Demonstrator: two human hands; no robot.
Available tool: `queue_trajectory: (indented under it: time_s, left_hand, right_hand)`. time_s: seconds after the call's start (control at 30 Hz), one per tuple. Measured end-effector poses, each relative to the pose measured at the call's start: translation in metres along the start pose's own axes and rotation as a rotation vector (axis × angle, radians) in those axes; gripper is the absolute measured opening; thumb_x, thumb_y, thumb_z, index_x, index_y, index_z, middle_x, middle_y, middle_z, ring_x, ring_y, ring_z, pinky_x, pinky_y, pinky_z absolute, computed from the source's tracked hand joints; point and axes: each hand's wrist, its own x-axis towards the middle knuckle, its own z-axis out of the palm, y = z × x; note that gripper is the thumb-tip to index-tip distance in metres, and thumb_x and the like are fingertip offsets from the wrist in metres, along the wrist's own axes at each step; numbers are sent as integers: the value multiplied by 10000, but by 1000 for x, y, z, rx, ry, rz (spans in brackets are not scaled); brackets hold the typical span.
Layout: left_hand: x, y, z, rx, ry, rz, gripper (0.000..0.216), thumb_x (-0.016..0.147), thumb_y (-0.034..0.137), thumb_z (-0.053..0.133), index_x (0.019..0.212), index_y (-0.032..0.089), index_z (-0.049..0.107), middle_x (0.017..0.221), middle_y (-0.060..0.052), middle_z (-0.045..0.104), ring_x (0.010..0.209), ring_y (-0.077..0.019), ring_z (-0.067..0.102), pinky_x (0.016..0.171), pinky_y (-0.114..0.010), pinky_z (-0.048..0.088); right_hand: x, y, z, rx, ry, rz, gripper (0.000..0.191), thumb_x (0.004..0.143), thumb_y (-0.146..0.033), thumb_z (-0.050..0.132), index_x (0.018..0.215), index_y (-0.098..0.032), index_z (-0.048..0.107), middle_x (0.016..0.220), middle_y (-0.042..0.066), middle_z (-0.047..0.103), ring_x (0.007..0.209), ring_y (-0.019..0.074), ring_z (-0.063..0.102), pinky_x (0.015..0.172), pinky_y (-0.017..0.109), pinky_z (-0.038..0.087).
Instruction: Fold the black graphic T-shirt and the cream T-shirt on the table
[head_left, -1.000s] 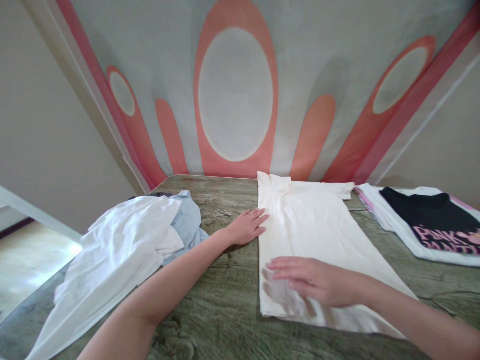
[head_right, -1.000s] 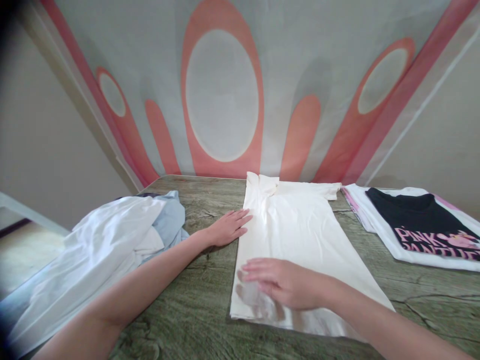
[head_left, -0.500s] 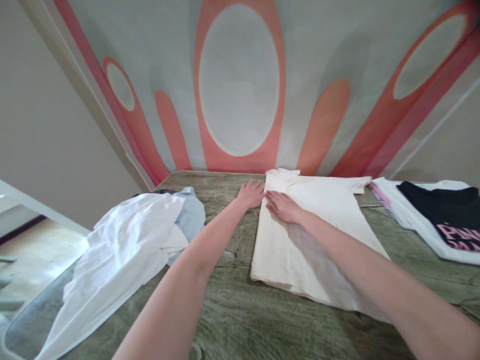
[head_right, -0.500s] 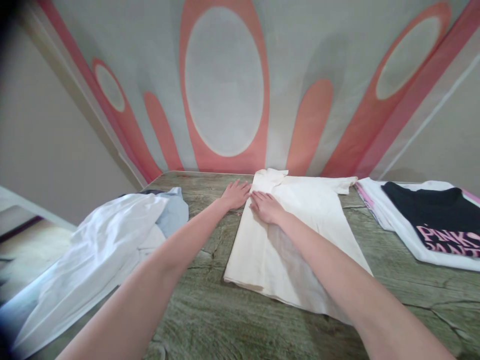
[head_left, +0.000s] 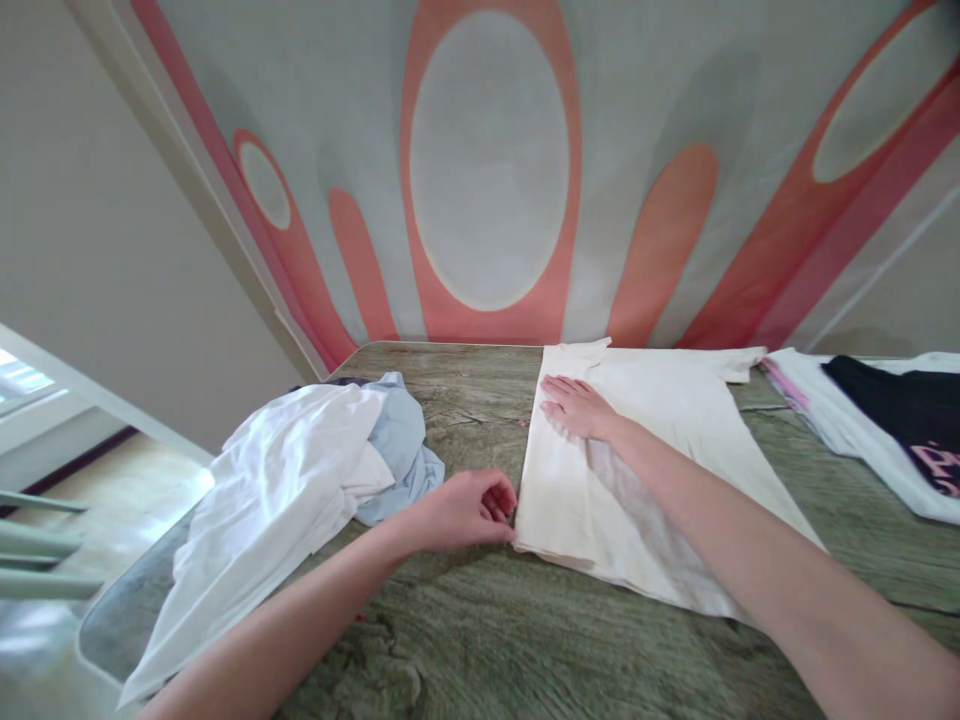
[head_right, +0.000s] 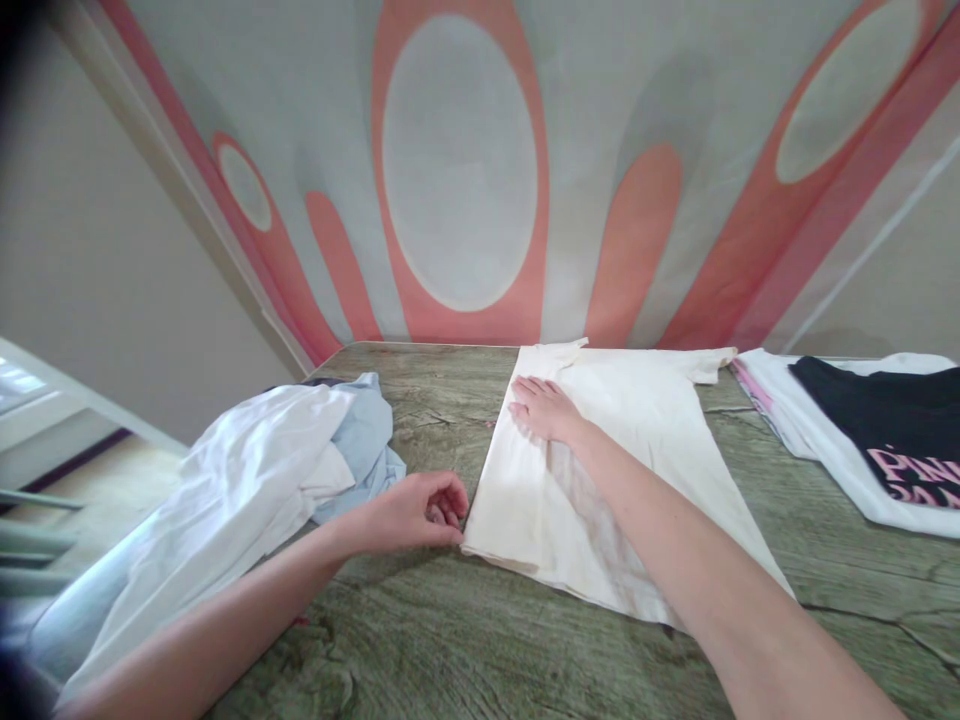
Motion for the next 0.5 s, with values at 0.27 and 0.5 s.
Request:
queue_trajectory:
  time_s: [0.27,0.5]
  left_hand:
    - [-8,13,13,162,64,35,148,671,177,609,815,159,579,718,24,588,644,-102,525,579,-188,403]
    - [-8,5,17,108,141,16,134,679,140,542,810,152,567,682,26,574,597,-90,508,553,-182,397]
  right_hand:
    - [19,-31,-2,-6,-15,169,596,895,-484,249,1362,-123,330,1460,136,249,1324,286,208,1046,478,161]
    - [32,-39,9,-28,4,230,670,876,-585,155,1410,-191,252,1495,80,159,1348,281,118,1053,512,76]
